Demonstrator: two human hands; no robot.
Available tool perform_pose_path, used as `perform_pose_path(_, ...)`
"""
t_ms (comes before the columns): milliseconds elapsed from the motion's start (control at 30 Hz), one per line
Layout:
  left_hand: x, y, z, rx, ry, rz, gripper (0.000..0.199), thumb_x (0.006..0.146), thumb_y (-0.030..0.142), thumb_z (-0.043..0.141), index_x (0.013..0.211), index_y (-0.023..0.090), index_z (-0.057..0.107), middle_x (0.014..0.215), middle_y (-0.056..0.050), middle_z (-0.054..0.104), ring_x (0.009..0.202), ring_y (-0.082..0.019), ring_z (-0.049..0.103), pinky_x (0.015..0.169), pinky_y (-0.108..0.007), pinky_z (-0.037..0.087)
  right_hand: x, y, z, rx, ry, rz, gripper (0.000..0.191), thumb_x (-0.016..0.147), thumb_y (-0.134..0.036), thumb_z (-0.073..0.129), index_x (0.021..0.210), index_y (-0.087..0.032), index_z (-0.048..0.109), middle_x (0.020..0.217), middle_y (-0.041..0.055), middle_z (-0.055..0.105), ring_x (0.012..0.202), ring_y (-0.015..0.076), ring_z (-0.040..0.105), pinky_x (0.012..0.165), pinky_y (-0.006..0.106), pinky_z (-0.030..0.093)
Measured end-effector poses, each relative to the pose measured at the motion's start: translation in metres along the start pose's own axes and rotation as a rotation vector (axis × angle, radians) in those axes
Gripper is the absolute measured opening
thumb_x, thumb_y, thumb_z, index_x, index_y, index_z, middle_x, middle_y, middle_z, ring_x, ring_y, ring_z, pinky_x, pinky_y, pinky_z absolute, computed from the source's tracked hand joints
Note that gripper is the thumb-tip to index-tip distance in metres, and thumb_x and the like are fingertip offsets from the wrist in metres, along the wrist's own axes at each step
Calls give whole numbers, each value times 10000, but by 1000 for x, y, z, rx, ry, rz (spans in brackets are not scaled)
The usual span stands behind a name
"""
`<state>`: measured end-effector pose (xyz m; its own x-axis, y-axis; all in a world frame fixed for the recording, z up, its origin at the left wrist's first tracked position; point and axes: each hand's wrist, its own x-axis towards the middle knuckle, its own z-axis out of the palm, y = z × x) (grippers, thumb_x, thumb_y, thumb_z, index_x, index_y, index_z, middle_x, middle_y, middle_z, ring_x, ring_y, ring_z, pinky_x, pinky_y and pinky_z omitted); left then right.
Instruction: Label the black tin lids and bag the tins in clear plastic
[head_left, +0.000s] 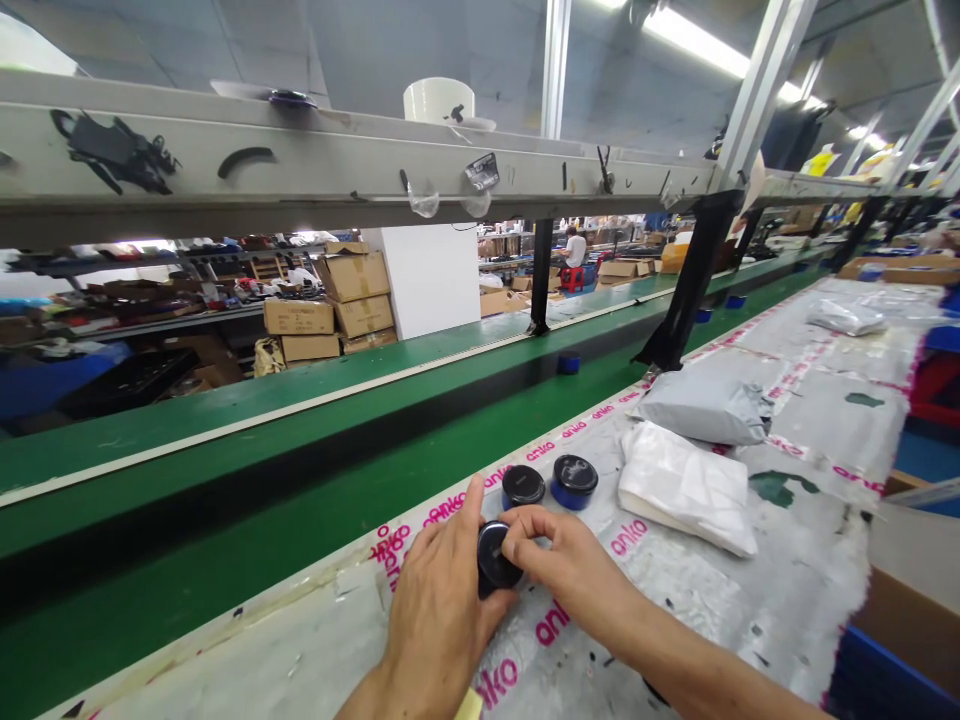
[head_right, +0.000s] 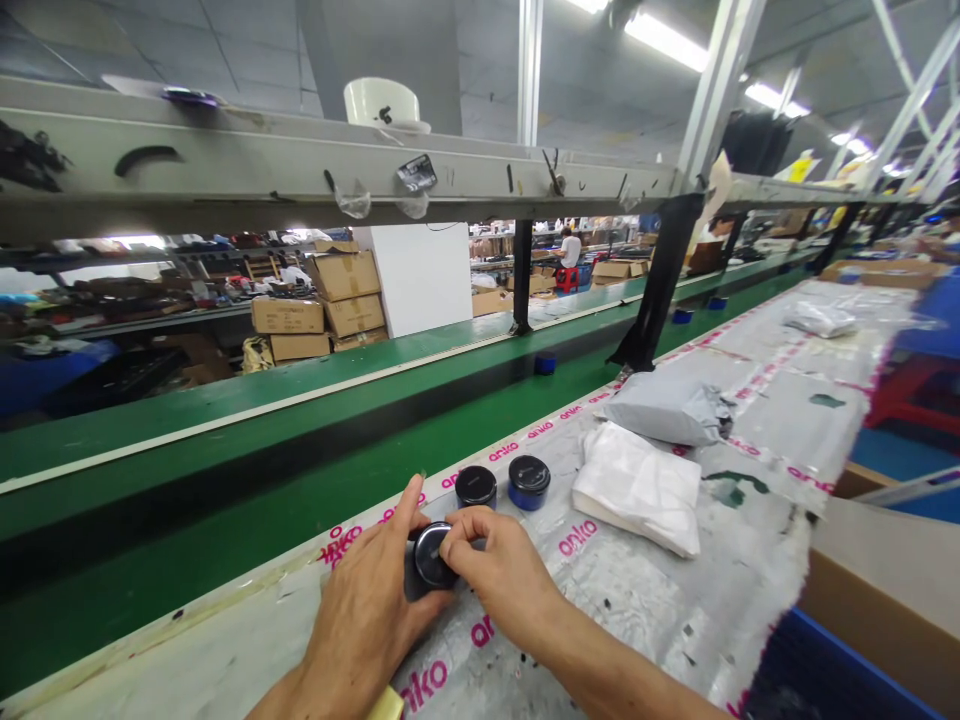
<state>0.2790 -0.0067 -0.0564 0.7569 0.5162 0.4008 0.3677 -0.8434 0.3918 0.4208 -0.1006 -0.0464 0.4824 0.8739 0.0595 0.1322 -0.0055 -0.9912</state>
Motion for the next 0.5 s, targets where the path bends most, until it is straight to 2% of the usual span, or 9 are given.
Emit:
perform_pose_path(200,-1,1,-3,-1,10,23,1138,712,77,778,1564,353,76,1217,-13,679,1101,-267,634,1010,-451,471,-1,-4,1,-1,7,-17,144,729,-268,567,599,-209,566,745,32,634,1059,291,582,908,359,379)
perform_pose_path(333,-2,-1,-2,20,12,34,1108,737,106,770,1569,334,74,1210,-35,678,1079,-273,644,976,-448,491,-1,1,2,7,29,0,139,750,-269,584,626,-206,593,809,42,667,1129,298,568,955,374,372)
perform_pose_path(500,-1,-5,-1,50,15,42,1131,730,119,768,1574,319,43,1203,-57,677,1038,-290,662,925,-443,518,-2,2,6,21,44,-3,128,742,-268,589,637,-198,609,902,57,688,1089,280,583,920,358,402)
